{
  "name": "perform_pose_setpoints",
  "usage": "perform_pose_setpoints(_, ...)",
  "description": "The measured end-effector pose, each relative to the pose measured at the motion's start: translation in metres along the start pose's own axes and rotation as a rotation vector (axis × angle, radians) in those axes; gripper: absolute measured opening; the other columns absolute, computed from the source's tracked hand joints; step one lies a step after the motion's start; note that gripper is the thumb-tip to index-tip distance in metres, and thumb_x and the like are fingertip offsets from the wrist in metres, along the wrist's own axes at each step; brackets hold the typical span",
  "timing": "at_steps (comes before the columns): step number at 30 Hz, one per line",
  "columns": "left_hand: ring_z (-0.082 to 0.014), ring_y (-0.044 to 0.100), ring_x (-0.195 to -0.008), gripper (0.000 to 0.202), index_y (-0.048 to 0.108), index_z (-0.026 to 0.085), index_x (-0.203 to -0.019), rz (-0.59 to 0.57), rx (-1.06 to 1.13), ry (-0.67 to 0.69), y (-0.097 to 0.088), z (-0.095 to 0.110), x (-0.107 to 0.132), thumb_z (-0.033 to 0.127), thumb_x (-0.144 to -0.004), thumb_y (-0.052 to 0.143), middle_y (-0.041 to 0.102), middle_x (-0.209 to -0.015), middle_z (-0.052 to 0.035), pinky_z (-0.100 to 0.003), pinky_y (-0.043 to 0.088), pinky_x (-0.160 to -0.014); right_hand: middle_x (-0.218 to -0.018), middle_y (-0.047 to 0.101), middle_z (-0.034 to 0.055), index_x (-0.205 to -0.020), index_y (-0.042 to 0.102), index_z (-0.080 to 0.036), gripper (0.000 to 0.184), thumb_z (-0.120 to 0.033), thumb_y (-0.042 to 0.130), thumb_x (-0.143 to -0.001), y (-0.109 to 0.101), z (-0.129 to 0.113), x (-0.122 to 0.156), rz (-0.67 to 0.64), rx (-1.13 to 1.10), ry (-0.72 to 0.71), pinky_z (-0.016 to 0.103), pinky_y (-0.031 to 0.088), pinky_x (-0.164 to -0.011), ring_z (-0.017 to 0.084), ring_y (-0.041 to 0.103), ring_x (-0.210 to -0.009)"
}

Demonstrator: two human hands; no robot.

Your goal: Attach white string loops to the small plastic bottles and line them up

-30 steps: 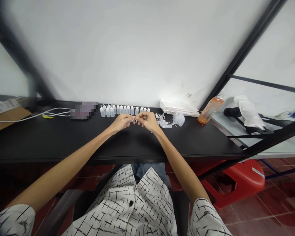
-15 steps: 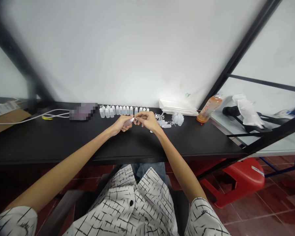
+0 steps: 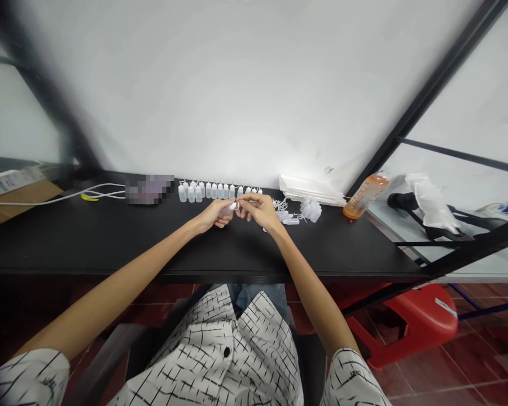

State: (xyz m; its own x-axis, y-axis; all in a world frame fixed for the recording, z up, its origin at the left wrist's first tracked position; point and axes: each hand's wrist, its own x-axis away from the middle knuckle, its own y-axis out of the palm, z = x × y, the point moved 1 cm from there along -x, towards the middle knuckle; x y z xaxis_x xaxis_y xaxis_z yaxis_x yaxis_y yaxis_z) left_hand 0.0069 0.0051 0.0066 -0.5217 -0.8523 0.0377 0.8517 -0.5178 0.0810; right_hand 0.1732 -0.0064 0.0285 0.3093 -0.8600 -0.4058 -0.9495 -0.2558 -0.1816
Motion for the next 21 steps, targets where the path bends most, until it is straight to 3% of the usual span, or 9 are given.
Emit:
perform_pose_setpoints(5, -0.008, 0.042, -0.036, 0.054, 0.064, 0.011, -0.078, -0.001, -0.06, 0.03, 0.0, 0.0, 0.001, 0.055, -0.094, 0.036, 0.048, -0.052, -0.001, -0.019, 0.023, -0.034, -0.063, 0.062, 0.0012, -0.078, 0.068, -0.016, 0.033, -0.046, 0.076, -0.07, 0.0, -0.001, -0.002, 0.085, 0.019, -0.024, 0.022, 0.042, -0.04, 0.012, 0.058, -0.049)
perform_pose_setpoints(8, -0.0088, 0.045, -0.037, 0.055, 0.066, 0.009, -0.078, 0.045, -0.173, -0.01, -0.007, 0.001, 0.002, 0.053, -0.094, 0.037, 0.055, -0.056, -0.0044, -0.02, 0.022, -0.033, -0.064, 0.061, 0.0006, -0.076, 0.066, -0.016, 0.029, -0.043, 0.074, -0.072, -0.001, -0.003, -0.007, 0.191, 0.039, -0.072, 0.022, 0.039, -0.039, 0.011, 0.056, -0.047)
perform_pose_setpoints(14, -0.004, 0.034, -0.036, 0.037, 0.065, 0.012, -0.073, 0.211, -0.346, 0.008, -0.046, -0.002, 0.009, 0.04, -0.091, 0.051, 0.047, -0.051, 0.0018, -0.017, 0.019, -0.036, -0.057, 0.06, -0.0013, -0.077, 0.066, -0.017, 0.021, -0.037, 0.064, -0.079, 0.013, -0.003, -0.029, 0.273, 0.291, -0.123, 0.023, 0.04, -0.046, 0.011, 0.053, -0.045)
perform_pose_setpoints(18, -0.0041, 0.035, -0.037, 0.033, 0.061, 0.012, -0.07, 0.255, -0.362, -0.009, -0.071, -0.005, 0.019, 0.037, -0.09, 0.054, 0.047, -0.051, 0.0021, -0.017, 0.019, -0.036, -0.071, 0.069, 0.0019, -0.079, 0.069, -0.017, 0.016, -0.03, 0.059, -0.081, 0.036, 0.002, -0.052, 0.296, 0.562, -0.186, 0.025, 0.045, -0.058, 0.014, 0.06, -0.056)
perform_pose_setpoints(21, -0.0043, 0.035, -0.037, 0.031, 0.061, 0.012, -0.07, 0.262, -0.383, -0.018, -0.086, -0.004, 0.026, 0.036, -0.089, 0.055, 0.047, -0.052, 0.0018, -0.017, 0.018, -0.036, -0.078, 0.072, 0.0024, -0.081, 0.071, -0.019, 0.017, -0.027, 0.056, -0.082, 0.053, 0.011, -0.068, 0.267, 0.727, -0.146, 0.026, 0.045, -0.064, 0.016, 0.063, -0.066)
